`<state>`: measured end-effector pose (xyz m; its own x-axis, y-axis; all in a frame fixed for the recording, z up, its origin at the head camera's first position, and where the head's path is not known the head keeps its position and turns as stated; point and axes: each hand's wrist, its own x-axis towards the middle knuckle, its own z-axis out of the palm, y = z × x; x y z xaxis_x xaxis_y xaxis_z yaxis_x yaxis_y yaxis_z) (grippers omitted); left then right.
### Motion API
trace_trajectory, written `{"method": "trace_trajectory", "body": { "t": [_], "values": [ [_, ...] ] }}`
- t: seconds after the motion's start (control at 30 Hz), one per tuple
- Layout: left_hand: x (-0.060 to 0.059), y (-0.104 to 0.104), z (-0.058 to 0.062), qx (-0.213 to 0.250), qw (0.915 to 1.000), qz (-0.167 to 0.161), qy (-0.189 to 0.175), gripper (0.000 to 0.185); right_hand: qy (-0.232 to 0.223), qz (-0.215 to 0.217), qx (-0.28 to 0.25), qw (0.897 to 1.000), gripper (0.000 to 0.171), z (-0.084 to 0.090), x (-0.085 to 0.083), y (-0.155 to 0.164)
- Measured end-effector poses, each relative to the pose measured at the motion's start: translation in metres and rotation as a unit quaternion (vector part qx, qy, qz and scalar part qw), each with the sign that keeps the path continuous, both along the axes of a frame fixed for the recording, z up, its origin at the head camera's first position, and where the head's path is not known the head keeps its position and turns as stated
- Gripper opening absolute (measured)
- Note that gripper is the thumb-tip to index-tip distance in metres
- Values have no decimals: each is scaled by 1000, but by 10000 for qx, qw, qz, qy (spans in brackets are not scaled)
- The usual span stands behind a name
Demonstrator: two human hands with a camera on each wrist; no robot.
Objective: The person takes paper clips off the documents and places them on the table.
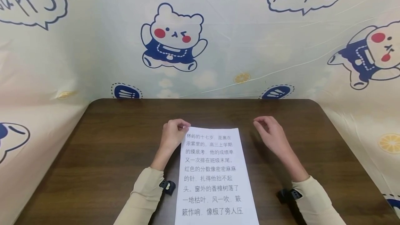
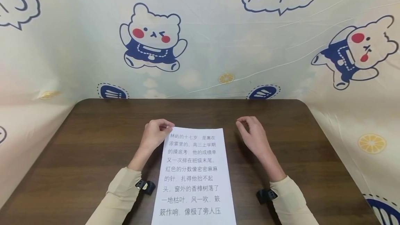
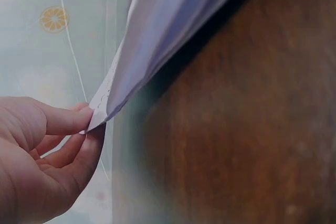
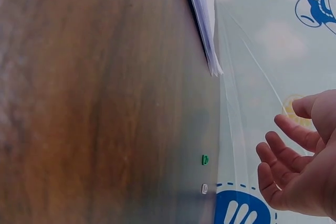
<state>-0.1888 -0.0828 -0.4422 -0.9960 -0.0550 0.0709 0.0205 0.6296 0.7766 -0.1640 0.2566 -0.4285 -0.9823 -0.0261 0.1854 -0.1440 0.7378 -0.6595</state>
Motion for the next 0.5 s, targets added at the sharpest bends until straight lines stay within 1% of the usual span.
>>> {"method": "trace_trajectory", "body": {
  "t": [0.13, 0.33, 0.5],
  "values": [
    [0, 0, 0, -181, 9998, 12, -92, 13, -101, 53, 6, 9999, 35, -3, -1, -1],
    [0, 0, -2, -355, 9991, -40, -237, 14, -115, 117, 21, 9999, 35, -6, 0, -4],
    [1, -1, -1, -342, 9989, -139, -277, 17, -89, 137, 40, 9999, 34, -9, 0, -5]
  ]
}}
